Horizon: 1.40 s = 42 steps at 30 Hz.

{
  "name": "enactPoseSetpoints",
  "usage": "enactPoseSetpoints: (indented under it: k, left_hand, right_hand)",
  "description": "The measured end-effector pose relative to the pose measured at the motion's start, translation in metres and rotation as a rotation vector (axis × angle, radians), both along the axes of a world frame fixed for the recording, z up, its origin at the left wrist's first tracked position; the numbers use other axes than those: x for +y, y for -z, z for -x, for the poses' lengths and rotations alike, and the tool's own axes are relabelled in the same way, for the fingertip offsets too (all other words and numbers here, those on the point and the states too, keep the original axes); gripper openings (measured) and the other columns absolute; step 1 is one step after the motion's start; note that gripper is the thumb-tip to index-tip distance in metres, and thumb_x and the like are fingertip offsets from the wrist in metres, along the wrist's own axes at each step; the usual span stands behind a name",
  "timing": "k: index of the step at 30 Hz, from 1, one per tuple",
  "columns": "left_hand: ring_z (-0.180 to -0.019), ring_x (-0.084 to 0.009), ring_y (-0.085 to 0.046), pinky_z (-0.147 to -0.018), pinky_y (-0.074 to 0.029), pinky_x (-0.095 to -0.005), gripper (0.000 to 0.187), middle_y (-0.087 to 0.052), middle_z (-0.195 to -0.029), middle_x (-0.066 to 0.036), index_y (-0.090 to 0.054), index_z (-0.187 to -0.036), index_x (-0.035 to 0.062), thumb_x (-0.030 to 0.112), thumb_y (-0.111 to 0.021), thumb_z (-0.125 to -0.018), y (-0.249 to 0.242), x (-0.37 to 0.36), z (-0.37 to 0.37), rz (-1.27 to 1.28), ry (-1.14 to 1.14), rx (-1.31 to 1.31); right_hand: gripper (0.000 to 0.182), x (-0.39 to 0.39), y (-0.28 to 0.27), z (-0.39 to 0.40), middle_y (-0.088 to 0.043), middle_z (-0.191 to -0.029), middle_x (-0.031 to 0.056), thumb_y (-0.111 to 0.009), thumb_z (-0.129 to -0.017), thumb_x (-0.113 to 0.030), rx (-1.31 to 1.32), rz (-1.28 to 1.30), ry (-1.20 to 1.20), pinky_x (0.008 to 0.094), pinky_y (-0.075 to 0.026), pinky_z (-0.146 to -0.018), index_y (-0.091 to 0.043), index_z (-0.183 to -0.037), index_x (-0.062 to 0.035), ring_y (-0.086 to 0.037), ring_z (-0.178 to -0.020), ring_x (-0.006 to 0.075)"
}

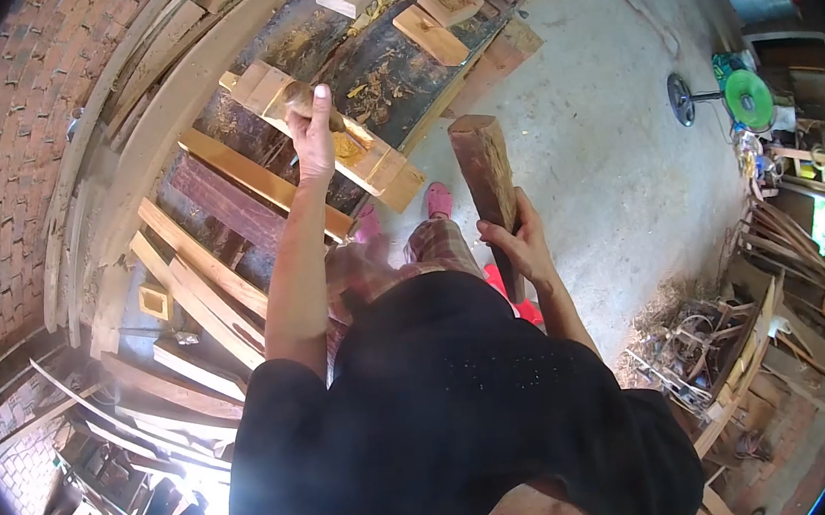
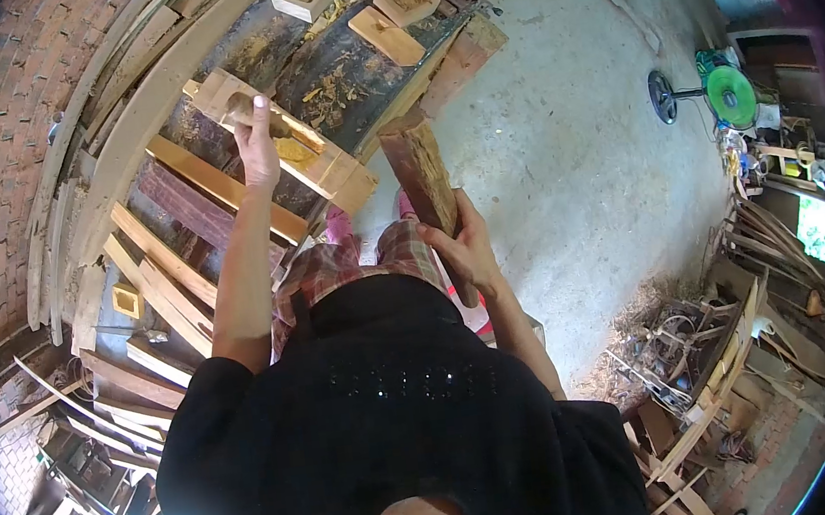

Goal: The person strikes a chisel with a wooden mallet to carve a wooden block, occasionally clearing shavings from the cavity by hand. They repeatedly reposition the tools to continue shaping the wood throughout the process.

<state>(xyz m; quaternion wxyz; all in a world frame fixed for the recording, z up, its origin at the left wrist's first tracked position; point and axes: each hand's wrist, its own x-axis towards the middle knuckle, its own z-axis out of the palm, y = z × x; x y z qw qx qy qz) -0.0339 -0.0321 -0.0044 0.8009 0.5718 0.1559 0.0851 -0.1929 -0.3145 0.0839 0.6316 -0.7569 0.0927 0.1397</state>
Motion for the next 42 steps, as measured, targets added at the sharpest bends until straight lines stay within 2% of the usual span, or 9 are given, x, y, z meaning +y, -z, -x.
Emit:
enactPoseSetpoints:
  k: [6, 12, 21, 22, 23, 28, 34, 36, 42]
  left_hand:
    - [-0.078, -0.0097, -0.052, -0.071, -0.046, -0.0261, 0.051, -0.054, -0.092, -0.001, -0.039, -0.116, 0.0065, 0.032, -0.072, -0.087, 0.003, -0.013, -0.021, 0.001, -0.04, -0.159]
    - [-0.072, -0.0059, -0.052, -0.068, -0.045, -0.023, 0.027, -0.057, -0.079, 0.005, -0.058, -0.092, 0.0099, 0.025, -0.078, -0.082, -0.01, -0.028, -0.022, 0.07, 0.038, 0.084]
    - [-0.058, -0.0114, -0.053, -0.055, -0.044, -0.03, 0.028, -0.054, -0.064, -0.003, -0.056, -0.073, 0.0036, 0.019, -0.08, -0.077, -0.019, -0.075, 0.012, -0.48, 0.291, -0.423]
    - [-0.062, -0.022, -0.058, -0.058, -0.047, -0.0343, 0.024, -0.058, -0.068, -0.008, -0.061, -0.076, 0.0071, 0.02, -0.08, -0.071, -0.013, -0.081, 0.017, -0.508, 0.347, -0.43]
    - [-0.066, -0.0325, -0.063, -0.06, -0.05, -0.0386, 0.022, -0.062, -0.072, -0.013, -0.065, -0.078, 0.0106, 0.021, -0.08, -0.065, -0.007, -0.083, 0.021, -0.534, 0.403, -0.437]
    - [-0.068, -0.0352, -0.062, -0.059, -0.048, -0.0443, 0.027, -0.06, -0.067, -0.012, -0.053, -0.067, 0.0098, 0.021, -0.077, -0.062, 0.019, -0.073, 0.028, -0.73, 0.445, -0.51]
    - [-0.069, -0.0346, -0.059, -0.06, -0.045, -0.0436, 0.029, -0.057, -0.07, -0.011, -0.052, -0.075, 0.0092, 0.014, -0.076, -0.059, 0.019, -0.069, 0.034, -0.725, 0.57, -0.581]
    - [-0.069, -0.0344, -0.059, -0.06, -0.045, -0.0433, 0.029, -0.057, -0.07, -0.011, -0.052, -0.075, 0.009, 0.014, -0.076, -0.06, 0.02, -0.067, 0.037, -0.695, 0.587, -0.597]
    - [-0.069, -0.0325, -0.06, -0.06, -0.046, -0.0413, 0.031, -0.056, -0.069, -0.009, -0.052, -0.075, 0.0091, 0.015, -0.078, -0.059, 0.025, -0.066, 0.038, -0.702, 0.614, -0.615]
  right_hand:
    - [0.037, 0.01, -0.009, 0.006, -0.055, -0.094, 0.0032, -0.07, -0.08, -0.009, -0.016, 0.017, 0.031, 0.027, -0.05, -0.071, -0.052, -0.111, -0.0022, -0.055, -0.083, 0.0107]
    - [0.04, 0.029, -0.032, 0.003, -0.056, -0.094, 0.0049, -0.066, -0.088, -0.018, -0.038, 0.087, 0.083, 0.0268, -0.051, -0.069, -0.047, -0.119, -0.0024, -0.056, -0.081, 0.0116]
    - [0.042, 0.046, -0.055, -0.01, -0.057, -0.09, 0.0126, -0.057, -0.088, -0.007, -0.478, -0.051, 0.229, 0.0318, -0.051, -0.066, -0.036, -0.124, -0.0032, -0.059, -0.074, 0.0181]
    - [0.039, 0.045, -0.045, -0.01, -0.057, -0.089, 0.0127, -0.057, -0.088, -0.007, -0.554, -0.095, 0.214, 0.0318, -0.051, -0.065, -0.037, -0.121, -0.003, -0.059, -0.073, 0.0182]
    - [0.035, 0.037, -0.027, -0.004, -0.058, -0.085, 0.0118, -0.059, -0.088, -0.008, -0.404, 0.034, 0.196, 0.0315, -0.051, -0.062, -0.04, -0.117, -0.0028, -0.059, -0.07, 0.0174]
    - [0.026, 0.029, -0.017, 0.001, -0.057, -0.075, 0.0056, -0.063, -0.092, -0.019, 0.067, 0.248, 0.111, 0.0275, -0.048, -0.054, -0.046, -0.103, -0.0033, -0.058, -0.06, 0.0125]
    - [0.028, 0.035, -0.008, 0.019, -0.058, -0.079, 0.0077, -0.063, -0.09, -0.015, -0.158, -0.02, 0.249, 0.0275, -0.049, -0.058, -0.044, -0.106, -0.0031, -0.059, -0.063, 0.0146]
    - [0.032, 0.038, -0.003, 0.009, -0.056, -0.079, 0.0058, -0.062, -0.092, -0.018, -0.051, 0.4, -0.041, 0.0256, -0.047, -0.056, -0.045, -0.115, -0.0023, -0.054, -0.062, 0.0115]
    - [0.037, 0.026, -0.009, 0.017, -0.057, -0.078, 0.0096, -0.063, -0.09, -0.017, -0.369, -0.014, 0.237, 0.0295, -0.049, -0.054, -0.04, -0.115, -0.0033, -0.058, -0.061, 0.0166]
